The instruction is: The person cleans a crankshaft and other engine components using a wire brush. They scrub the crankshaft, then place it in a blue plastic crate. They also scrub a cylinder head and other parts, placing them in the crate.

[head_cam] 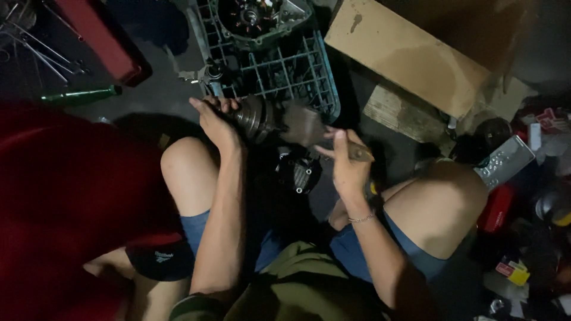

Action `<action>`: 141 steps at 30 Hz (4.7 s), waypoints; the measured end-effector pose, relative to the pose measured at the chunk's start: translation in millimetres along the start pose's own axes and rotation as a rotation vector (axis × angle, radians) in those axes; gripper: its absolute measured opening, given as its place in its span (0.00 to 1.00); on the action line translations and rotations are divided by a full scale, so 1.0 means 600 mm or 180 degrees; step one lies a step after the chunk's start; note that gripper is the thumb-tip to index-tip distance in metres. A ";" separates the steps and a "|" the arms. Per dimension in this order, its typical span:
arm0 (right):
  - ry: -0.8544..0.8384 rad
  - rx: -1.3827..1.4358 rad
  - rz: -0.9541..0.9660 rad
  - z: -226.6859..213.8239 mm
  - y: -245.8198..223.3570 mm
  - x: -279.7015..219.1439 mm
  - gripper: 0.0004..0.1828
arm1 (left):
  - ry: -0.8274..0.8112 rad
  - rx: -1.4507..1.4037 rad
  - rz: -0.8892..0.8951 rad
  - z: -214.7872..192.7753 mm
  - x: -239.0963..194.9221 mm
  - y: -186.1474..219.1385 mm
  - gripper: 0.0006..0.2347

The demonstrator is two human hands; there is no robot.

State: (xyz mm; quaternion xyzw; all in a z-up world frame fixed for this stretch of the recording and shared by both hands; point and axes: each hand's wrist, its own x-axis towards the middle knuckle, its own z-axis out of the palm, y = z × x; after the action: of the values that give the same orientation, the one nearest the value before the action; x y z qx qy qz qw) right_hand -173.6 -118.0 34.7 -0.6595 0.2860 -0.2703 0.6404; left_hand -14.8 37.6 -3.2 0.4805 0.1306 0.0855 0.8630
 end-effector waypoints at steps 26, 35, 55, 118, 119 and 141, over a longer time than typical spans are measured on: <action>0.0036 -0.0201 -0.0101 0.001 0.008 -0.020 0.13 | 0.0324 -0.0086 0.0005 0.011 0.034 -0.025 0.20; -0.0043 -0.0441 -0.0277 -0.007 0.025 -0.014 0.09 | 0.0480 -0.0096 -0.0159 0.009 0.041 -0.031 0.20; -0.0372 -0.0222 -0.0126 0.021 0.002 0.003 0.10 | 0.0524 -0.0232 -0.0062 0.004 0.045 -0.046 0.21; -0.0724 -0.0914 -0.0384 0.038 -0.027 -0.056 0.13 | 0.0807 -0.0101 -0.0137 -0.016 0.049 -0.023 0.22; -0.0829 -0.1373 -0.0544 0.022 -0.034 -0.055 0.16 | 0.1024 0.0166 -0.0251 -0.016 0.048 -0.033 0.27; 0.0217 -0.0921 -0.1267 -0.003 -0.002 -0.029 0.07 | 0.0804 -0.0281 -0.0345 -0.018 0.018 0.034 0.17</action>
State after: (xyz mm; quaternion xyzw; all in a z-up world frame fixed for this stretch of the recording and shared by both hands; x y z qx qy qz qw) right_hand -186.8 -106.7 36.3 -0.7782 0.2076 -0.3695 0.4635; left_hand -8.5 59.7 7.4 0.4196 0.2600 0.1042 0.8634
